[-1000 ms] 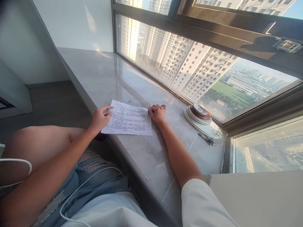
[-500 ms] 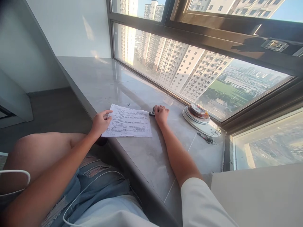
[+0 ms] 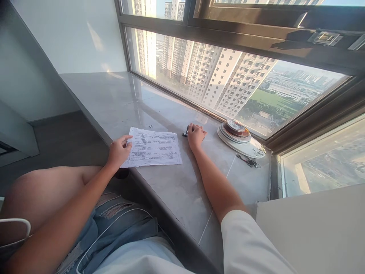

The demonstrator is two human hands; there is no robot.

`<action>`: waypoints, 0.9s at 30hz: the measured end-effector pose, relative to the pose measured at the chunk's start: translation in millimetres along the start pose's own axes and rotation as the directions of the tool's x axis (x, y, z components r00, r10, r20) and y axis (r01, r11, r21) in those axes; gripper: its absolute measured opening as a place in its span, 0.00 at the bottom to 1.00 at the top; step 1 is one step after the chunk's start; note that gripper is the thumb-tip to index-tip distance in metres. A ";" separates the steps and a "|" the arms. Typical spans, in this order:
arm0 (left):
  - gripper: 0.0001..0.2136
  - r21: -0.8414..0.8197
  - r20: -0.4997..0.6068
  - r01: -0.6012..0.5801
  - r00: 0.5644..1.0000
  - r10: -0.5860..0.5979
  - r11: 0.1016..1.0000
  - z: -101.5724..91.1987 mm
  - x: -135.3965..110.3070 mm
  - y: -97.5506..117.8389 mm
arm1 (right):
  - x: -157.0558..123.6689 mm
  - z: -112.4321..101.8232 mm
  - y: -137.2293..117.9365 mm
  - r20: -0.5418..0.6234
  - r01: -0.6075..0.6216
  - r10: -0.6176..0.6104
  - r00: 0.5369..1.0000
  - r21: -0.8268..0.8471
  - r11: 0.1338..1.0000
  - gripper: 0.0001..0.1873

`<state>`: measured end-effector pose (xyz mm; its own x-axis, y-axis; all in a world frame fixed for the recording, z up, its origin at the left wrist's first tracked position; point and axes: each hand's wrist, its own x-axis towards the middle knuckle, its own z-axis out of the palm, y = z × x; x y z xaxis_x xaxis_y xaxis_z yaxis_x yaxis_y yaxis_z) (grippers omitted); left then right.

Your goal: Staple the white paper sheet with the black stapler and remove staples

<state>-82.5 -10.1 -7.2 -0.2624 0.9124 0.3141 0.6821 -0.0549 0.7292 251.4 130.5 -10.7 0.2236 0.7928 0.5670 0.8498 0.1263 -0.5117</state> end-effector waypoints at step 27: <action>0.18 0.177 0.364 -0.435 0.863 0.352 0.883 12.1 -14.7 14.7 | -24.0 -19.9 -60.8 -0.026 0.226 -0.226 0.974 -0.015 0.974 0.15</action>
<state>-60.3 -19.3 -8.5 0.2617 0.9152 0.3064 0.8373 -0.3732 0.3996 203.9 91.9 19.6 0.0380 0.7283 0.6843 0.8853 0.2930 -0.3610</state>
